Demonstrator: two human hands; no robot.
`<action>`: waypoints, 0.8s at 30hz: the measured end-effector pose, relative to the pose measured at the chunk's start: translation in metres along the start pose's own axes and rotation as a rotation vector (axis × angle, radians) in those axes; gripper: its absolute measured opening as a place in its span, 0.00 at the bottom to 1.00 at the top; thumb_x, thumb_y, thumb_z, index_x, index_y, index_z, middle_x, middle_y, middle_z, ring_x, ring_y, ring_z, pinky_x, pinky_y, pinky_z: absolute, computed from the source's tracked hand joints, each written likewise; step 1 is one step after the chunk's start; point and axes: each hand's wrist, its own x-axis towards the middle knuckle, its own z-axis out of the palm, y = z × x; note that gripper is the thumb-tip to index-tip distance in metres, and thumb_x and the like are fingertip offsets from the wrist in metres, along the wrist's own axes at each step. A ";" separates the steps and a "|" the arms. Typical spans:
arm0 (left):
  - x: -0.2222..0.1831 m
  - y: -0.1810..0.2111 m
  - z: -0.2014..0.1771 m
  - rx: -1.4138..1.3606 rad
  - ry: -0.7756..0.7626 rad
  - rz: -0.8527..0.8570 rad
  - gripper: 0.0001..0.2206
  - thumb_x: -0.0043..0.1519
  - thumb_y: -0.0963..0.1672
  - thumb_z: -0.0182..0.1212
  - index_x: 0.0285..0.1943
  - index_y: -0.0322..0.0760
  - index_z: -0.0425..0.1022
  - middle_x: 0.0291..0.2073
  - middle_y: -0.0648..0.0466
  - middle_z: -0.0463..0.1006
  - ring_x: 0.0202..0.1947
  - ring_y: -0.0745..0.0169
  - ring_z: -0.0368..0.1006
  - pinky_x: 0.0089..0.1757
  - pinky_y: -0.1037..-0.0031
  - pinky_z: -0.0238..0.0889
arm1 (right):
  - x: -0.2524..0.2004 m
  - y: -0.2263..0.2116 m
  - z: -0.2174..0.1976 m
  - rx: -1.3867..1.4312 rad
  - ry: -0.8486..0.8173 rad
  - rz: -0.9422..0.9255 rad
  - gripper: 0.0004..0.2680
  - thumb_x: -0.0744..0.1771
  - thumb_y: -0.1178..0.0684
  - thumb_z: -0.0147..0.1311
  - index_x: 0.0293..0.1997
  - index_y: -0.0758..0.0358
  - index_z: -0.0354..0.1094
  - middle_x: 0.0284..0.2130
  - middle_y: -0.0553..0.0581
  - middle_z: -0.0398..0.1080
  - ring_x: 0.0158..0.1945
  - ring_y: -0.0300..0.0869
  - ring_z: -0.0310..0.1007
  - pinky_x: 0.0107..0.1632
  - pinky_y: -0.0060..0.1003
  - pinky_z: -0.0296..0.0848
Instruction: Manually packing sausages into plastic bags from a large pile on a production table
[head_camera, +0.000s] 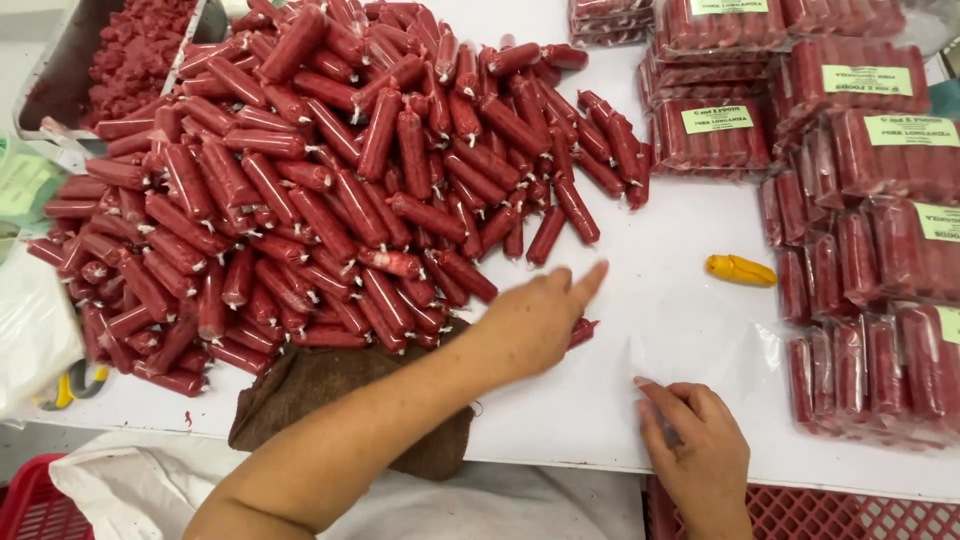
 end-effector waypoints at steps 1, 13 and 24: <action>0.002 -0.008 0.021 0.073 0.082 0.122 0.32 0.64 0.41 0.47 0.80 0.42 0.44 0.49 0.41 0.67 0.42 0.37 0.71 0.37 0.51 0.67 | 0.002 -0.002 0.000 -0.061 0.010 -0.008 0.11 0.64 0.52 0.55 0.50 0.44 0.76 0.35 0.48 0.69 0.39 0.42 0.70 0.40 0.40 0.69; 0.050 -0.018 -0.009 0.044 0.213 -0.072 0.24 0.66 0.45 0.53 0.71 0.35 0.59 0.52 0.39 0.72 0.49 0.43 0.71 0.44 0.55 0.72 | -0.025 0.024 0.011 -0.051 -0.020 -0.003 0.18 0.65 0.64 0.48 0.54 0.40 0.73 0.53 0.47 0.73 0.53 0.44 0.74 0.50 0.38 0.74; 0.052 -0.063 0.021 -0.399 0.607 0.214 0.17 0.59 0.40 0.60 0.58 0.39 0.77 0.46 0.49 0.82 0.46 0.55 0.78 0.51 0.70 0.67 | -0.033 0.027 0.014 0.079 -0.082 -0.161 0.17 0.66 0.65 0.47 0.58 0.51 0.71 0.63 0.57 0.64 0.58 0.50 0.69 0.59 0.40 0.71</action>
